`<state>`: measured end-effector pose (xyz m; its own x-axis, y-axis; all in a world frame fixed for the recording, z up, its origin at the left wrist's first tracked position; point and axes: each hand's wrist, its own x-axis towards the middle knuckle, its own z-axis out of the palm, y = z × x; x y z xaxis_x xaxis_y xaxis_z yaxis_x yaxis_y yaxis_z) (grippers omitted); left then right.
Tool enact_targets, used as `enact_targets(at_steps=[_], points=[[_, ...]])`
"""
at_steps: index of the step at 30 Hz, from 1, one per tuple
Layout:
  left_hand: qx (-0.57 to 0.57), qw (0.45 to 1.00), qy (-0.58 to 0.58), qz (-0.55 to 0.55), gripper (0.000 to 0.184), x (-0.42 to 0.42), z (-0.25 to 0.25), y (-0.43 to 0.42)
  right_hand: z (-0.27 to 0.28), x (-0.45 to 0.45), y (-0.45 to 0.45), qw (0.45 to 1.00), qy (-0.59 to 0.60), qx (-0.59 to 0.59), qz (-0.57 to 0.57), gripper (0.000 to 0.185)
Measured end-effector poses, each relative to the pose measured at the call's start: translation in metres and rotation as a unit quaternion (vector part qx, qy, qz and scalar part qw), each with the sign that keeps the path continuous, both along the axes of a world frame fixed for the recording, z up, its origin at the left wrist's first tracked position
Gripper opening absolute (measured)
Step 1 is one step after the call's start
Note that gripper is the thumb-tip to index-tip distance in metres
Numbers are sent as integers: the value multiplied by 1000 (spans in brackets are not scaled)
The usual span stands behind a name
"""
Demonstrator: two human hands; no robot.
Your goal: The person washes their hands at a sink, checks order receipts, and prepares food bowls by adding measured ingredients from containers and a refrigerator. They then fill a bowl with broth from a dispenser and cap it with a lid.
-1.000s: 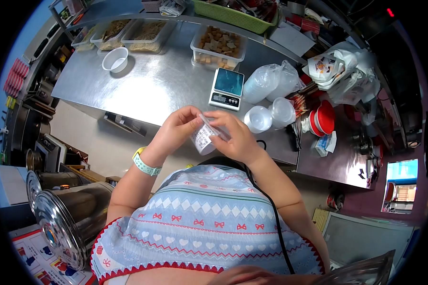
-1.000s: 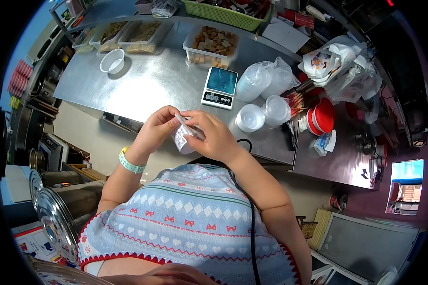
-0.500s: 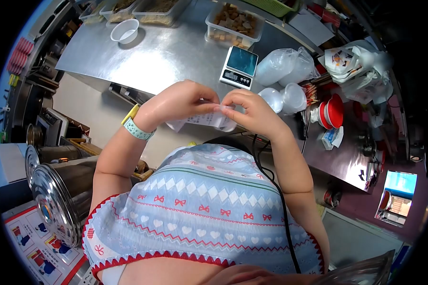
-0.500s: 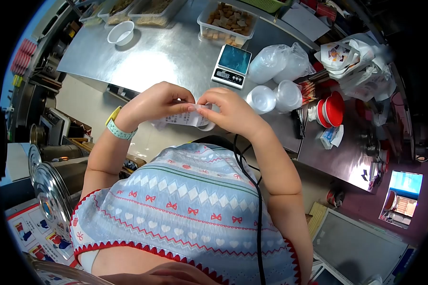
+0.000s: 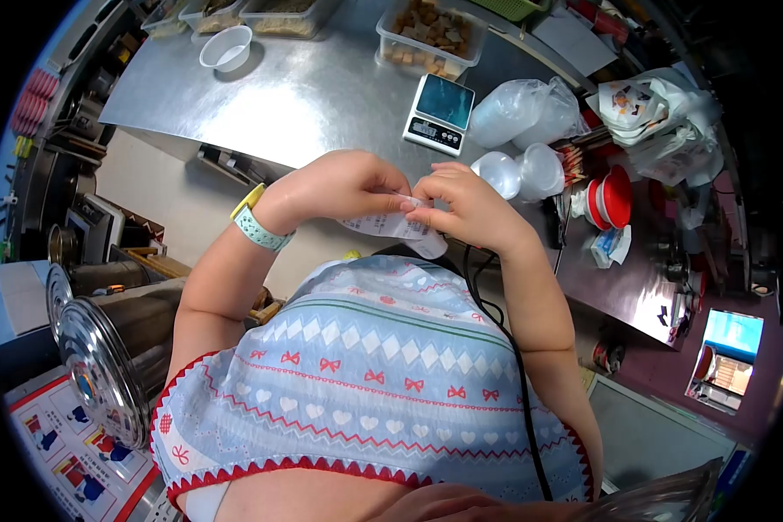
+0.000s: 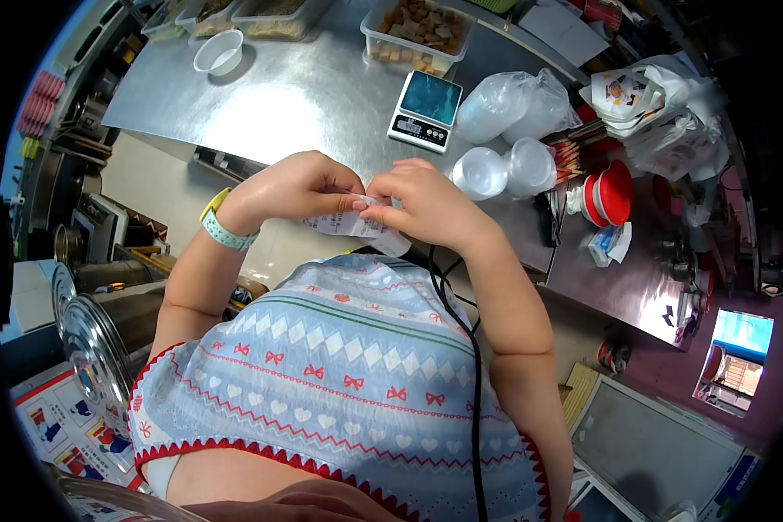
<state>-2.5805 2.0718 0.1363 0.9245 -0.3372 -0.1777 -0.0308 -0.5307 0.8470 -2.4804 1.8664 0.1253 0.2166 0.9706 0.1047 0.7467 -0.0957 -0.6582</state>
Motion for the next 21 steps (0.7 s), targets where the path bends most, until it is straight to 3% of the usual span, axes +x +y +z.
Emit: enact_targets(at_steps=[6,8,11,15,21], points=[[-35,999,-10,-16,22,4,-15,1,3,-1,-2,1000,11,-18,-12,19],[-126,989,63,32,23,3,-18,2,2,3,-2,1000,11,10,-12,19],[-168,983,52,53,24,4,-27,3,1,2,-2,999,-7,24,-26,19],[-173,982,44,55,22,5,-25,8,-1,2,-2,997,-27,59,-39,20],[-69,990,14,126,24,4,-20,30,3,17,-23,997,-51,-30,-55,20]])
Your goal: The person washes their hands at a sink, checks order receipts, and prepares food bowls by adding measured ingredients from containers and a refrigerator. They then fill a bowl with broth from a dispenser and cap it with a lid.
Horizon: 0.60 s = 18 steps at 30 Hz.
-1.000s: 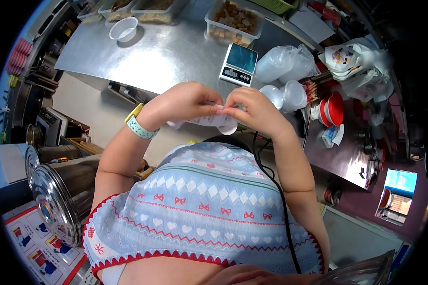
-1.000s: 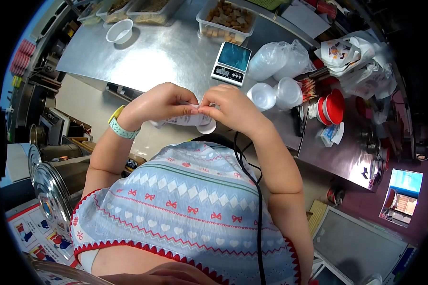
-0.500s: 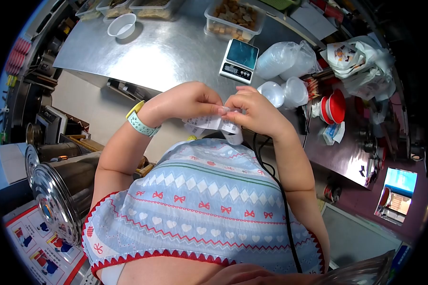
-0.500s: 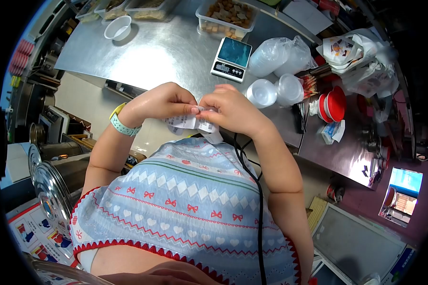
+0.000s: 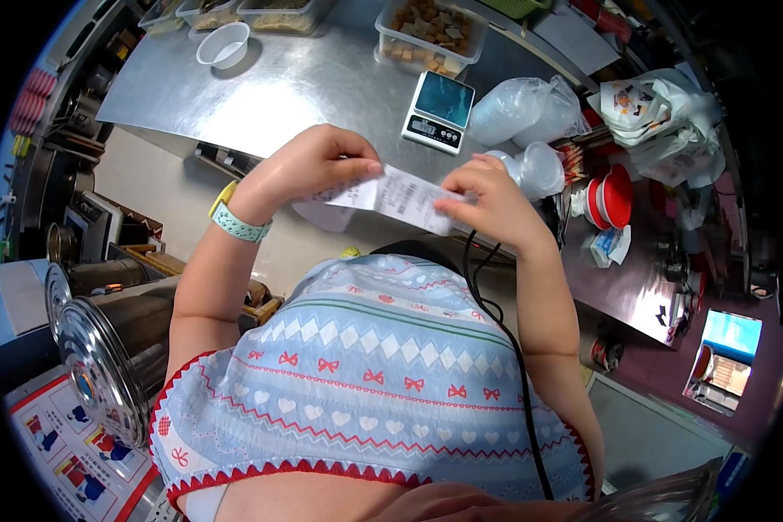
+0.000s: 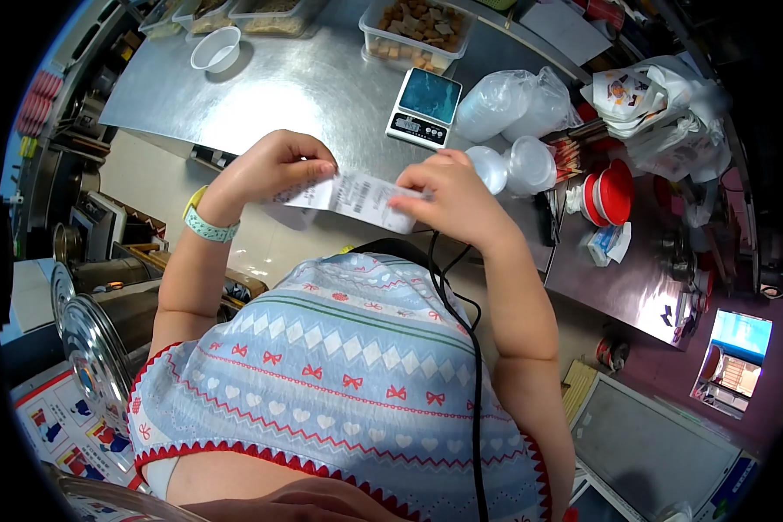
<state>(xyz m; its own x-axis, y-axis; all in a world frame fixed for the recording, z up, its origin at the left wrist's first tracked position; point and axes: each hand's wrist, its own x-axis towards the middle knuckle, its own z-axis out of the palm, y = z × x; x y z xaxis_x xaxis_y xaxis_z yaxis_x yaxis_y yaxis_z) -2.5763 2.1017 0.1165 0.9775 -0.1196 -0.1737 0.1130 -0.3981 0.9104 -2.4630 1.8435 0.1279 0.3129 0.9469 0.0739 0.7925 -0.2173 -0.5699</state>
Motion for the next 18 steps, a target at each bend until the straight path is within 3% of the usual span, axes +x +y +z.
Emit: enact_targets(at_steps=[2,6,8,10,13,14,16,17,18], points=[[184,975,-102,70,20,-3,0,2,-1,6,-7,994,-8,38,-98,19],[184,972,-139,51,19,-4,4,5,11,10,-9,996,12,24,-81,17],[222,950,-155,158,21,-3,-1,11,12,12,-17,993,12,38,-108,18],[246,935,-180,183,28,-5,4,11,16,15,-17,989,8,54,-137,18],[38,973,-225,19,33,-5,0,-12,26,5,-5,996,-34,62,-60,18],[7,987,-158,-13,31,-3,-3,-18,27,1,-2,996,-31,61,-62,18],[-24,996,80,30,25,0,15,-25,31,0,4,989,89,48,-105,19],[-23,996,79,28,25,1,10,-22,36,6,1,980,149,-14,-130,18],[-92,993,53,49,26,0,-1,-17,32,13,-6,980,149,-14,-132,18]])
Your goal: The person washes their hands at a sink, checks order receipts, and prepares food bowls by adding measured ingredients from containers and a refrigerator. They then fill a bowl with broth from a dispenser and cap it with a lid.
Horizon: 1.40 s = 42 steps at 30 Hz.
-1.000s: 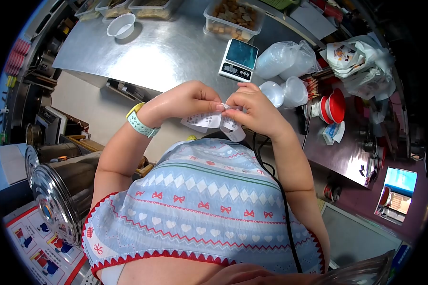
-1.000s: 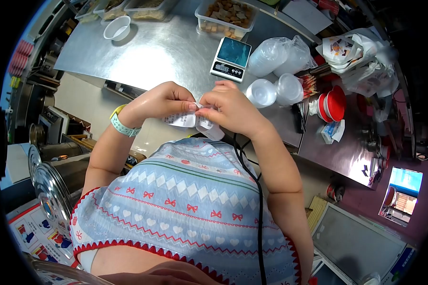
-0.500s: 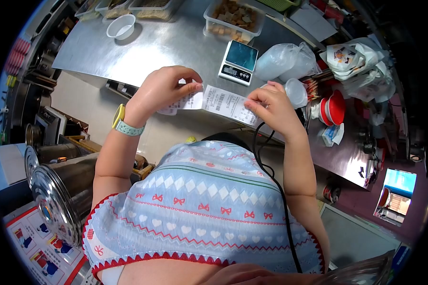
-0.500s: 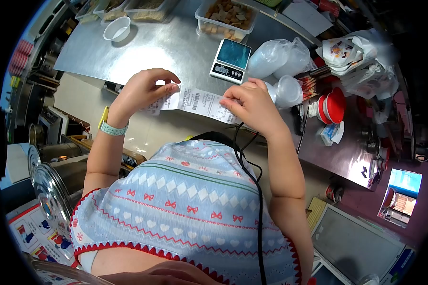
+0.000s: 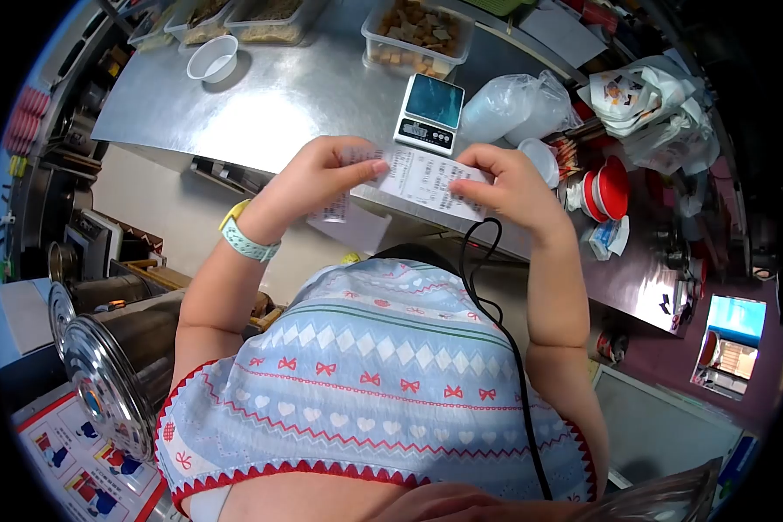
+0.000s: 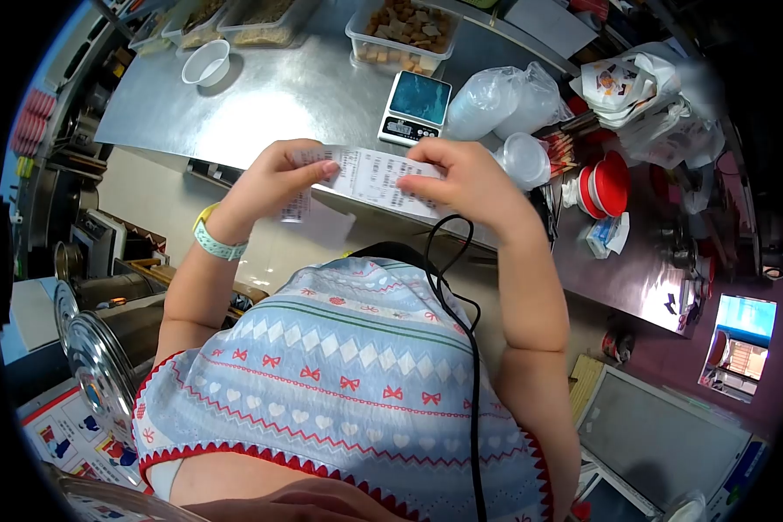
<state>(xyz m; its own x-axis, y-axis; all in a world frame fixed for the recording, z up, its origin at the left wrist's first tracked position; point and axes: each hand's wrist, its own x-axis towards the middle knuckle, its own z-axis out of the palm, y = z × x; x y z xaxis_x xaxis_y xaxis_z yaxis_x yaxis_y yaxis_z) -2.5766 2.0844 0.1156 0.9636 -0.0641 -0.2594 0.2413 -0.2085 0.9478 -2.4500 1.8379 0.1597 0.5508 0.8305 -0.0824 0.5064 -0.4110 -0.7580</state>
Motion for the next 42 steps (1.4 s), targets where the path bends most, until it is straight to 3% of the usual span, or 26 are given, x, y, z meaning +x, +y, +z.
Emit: enact_targets(at_steps=[2,3,6,10,14,15,18,20,22,23,24,27,29,32,34,35,36,38,39,40,42], points=[[-69,997,-28,25,28,-2,-7,6,-17,15,-15,976,216,32,-13,17],[-99,994,-18,40,28,-3,-8,8,-23,19,-20,963,265,50,-8,17],[-114,992,-4,51,29,-4,-6,12,-37,23,-28,933,342,103,-48,17],[-127,990,-38,38,19,-5,-1,13,-32,22,-28,926,358,97,-71,16],[-155,981,-83,-78,17,-3,-11,30,-29,21,-32,955,276,103,-24,22],[-156,982,-66,-77,26,-3,-16,34,-27,19,-33,963,249,107,3,27],[-208,971,14,-114,28,-4,-21,48,-30,16,-35,974,195,99,65,34],[-179,970,8,-163,28,7,-40,62,-22,8,-31,987,127,84,52,34],[-12,992,-125,-29,27,14,-33,39,-9,-4,-22,987,-91,68,110,36],[200,968,-113,-104,28,12,5,19,-5,-12,-16,982,-119,77,126,35],[267,944,-98,-164,32,9,20,4,-4,-17,-11,981,-122,78,126,35],[311,907,-152,-239,31,6,28,-20,-1,-20,-7,963,-167,75,197,31],[281,925,-153,-205,30,6,17,-15,6,-17,-16,969,-148,67,184,32],[247,948,-67,-191,27,-7,-6,16,16,-4,-40,979,-129,52,152,32],[391,903,-84,-153,25,-16,-44,41,21,4,-55,989,-93,81,85,31],[428,894,-64,-118,23,-14,-34,41,29,8,-59,994,-64,54,66,29],[364,924,-103,-60,27,-11,-47,44,31,12,-59,994,-72,57,58,29],[126,989,-57,-49,45,-11,21,9,30,20,-52,986,-63,74,132,30],[125,980,-116,-98,61,-5,17,-3,30,22,-46,982,-90,67,151,29],[171,968,-134,-125,49,0,23,-19,32,21,-40,982,-98,65,147,29],[232,953,-133,-142,37,19,7,-39,34,19,-26,996,7,89,9,32]])
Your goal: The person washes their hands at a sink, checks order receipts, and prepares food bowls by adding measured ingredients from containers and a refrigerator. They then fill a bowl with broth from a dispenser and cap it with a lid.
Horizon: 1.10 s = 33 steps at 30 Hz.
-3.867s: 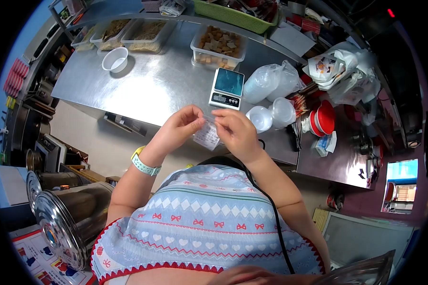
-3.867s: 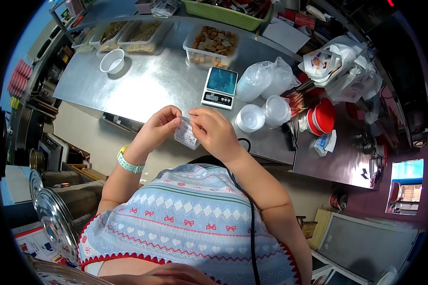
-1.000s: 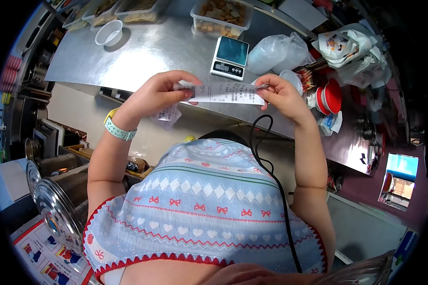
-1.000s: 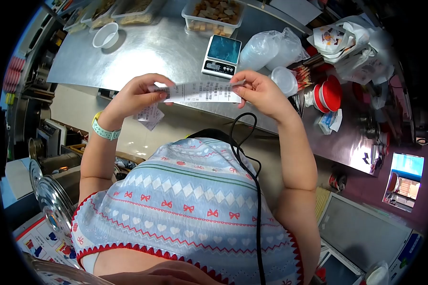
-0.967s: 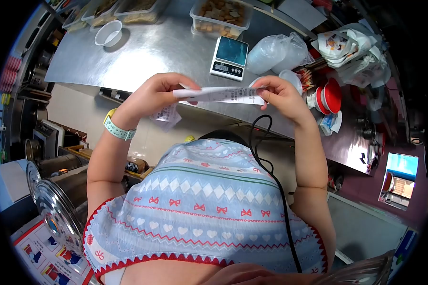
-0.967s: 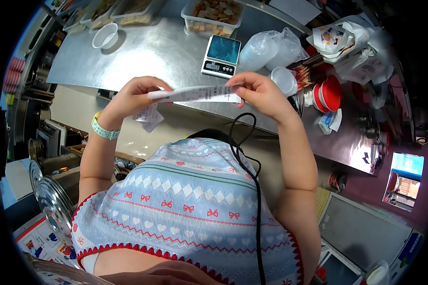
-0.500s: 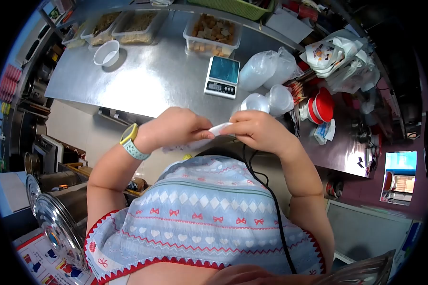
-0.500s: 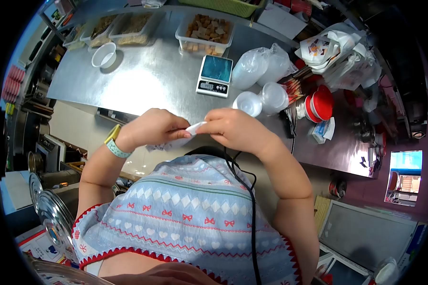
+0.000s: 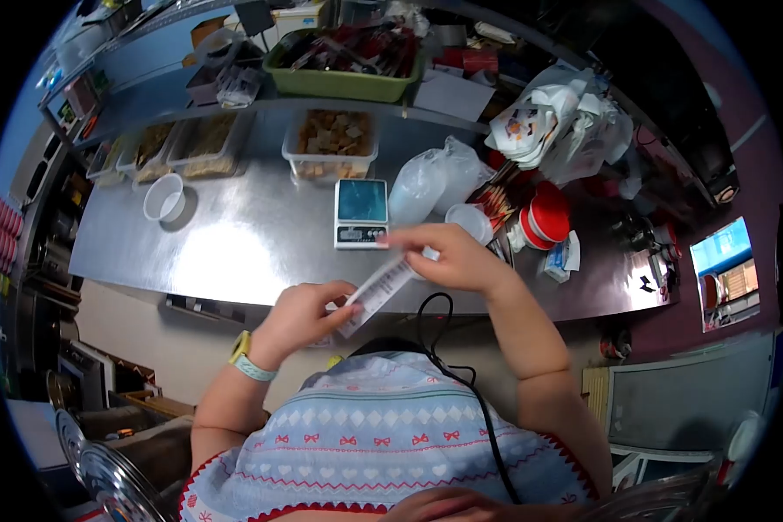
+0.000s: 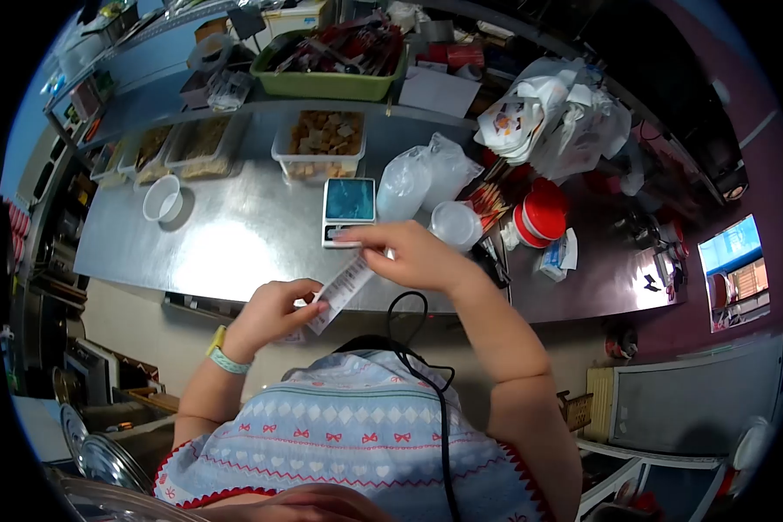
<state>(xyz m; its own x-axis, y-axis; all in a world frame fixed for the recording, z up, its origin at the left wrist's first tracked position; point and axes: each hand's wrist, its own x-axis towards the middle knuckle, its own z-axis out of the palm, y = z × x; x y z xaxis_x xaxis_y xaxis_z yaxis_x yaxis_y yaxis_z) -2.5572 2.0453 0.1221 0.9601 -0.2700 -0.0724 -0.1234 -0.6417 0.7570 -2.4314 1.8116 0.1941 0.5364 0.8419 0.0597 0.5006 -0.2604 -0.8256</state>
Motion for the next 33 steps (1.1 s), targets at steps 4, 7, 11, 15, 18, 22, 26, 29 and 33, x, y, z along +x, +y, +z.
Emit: enact_targets(at_steps=[4,7,11,15,18,22,26,29,33], points=[[-285,948,26,136,21,33,-40,-41,-66,23,18,927,287,219,-98,31],[-268,951,15,155,21,58,-44,-60,-75,41,24,912,328,219,-112,27],[-290,922,-8,257,27,58,-30,-66,-55,151,13,877,255,350,-208,28],[-351,877,-73,319,20,40,-80,-57,-10,289,-8,861,140,399,-281,34],[-347,860,-77,365,17,19,-99,-60,4,356,-21,855,125,418,-280,31],[-372,829,-65,413,13,1,-113,-72,14,389,-33,855,128,405,-297,32],[-379,817,-64,430,12,-1,-121,-78,17,411,-47,856,161,405,-276,34],[-375,816,-68,434,12,3,-121,-83,27,410,-52,861,190,385,-272,33],[-364,820,-57,438,13,9,-115,-85,39,419,-57,865,222,374,-251,32]])
